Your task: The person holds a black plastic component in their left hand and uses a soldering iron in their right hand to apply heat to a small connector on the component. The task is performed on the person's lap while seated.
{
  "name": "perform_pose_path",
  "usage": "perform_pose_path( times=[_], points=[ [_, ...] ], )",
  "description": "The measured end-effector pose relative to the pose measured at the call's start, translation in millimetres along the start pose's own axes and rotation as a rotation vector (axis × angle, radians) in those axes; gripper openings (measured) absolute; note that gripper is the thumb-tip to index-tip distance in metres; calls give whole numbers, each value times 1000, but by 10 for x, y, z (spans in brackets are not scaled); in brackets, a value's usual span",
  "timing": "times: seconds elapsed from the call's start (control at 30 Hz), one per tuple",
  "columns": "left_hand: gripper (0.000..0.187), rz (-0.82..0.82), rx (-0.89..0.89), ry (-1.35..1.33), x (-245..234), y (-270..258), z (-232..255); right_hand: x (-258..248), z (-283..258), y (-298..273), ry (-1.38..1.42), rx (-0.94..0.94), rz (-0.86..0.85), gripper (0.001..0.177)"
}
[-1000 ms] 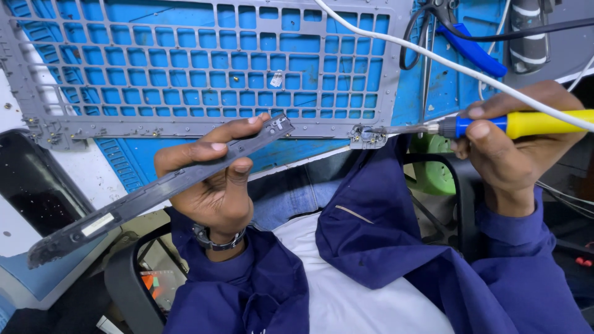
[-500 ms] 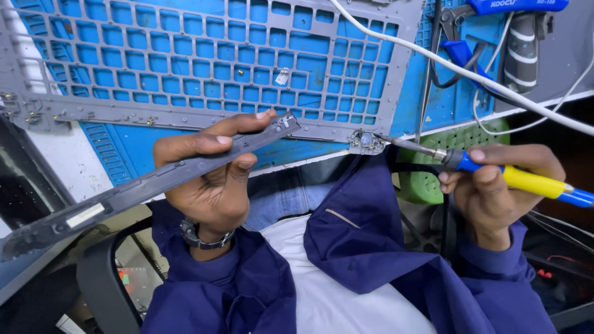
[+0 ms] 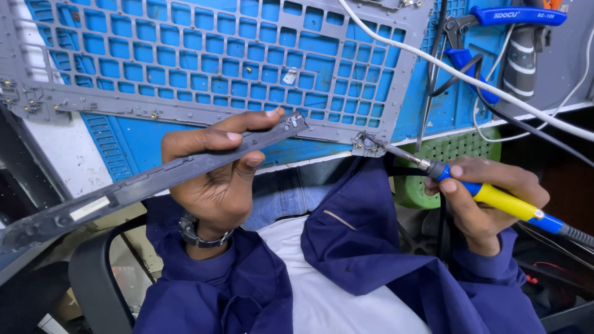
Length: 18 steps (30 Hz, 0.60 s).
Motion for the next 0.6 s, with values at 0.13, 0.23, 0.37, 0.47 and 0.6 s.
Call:
perform_pose_path(
  times=[0.13,0.23,0.37,0.47,0.6],
  points=[
    [24,-28,2,1,4,0,7,-30,63,-15,28,-9,5,15],
    [23,-19,-6,-11,4,11,-8,47,-130,86,-49,-157,-88,14],
    [24,-22,-1,-4,-2,8,2,25,-154,59,-48,-180,-99,14],
    [24,-25,-1,-9,3,4,-7,20,-153,79,-65,-148,-108,13],
    [23,-23,-10,-23,9,6,-3,20,-172,80,-15,-208,-119,13]
  ],
)
Point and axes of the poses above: each hand's wrist, its own y-axis towards the middle knuckle, its own x-axis out of the palm, z = x × y, the point moved 8 cm from there along y, towards the middle knuckle, and after that the axes turned 14 degrees about -y, right-handed, at the moved point
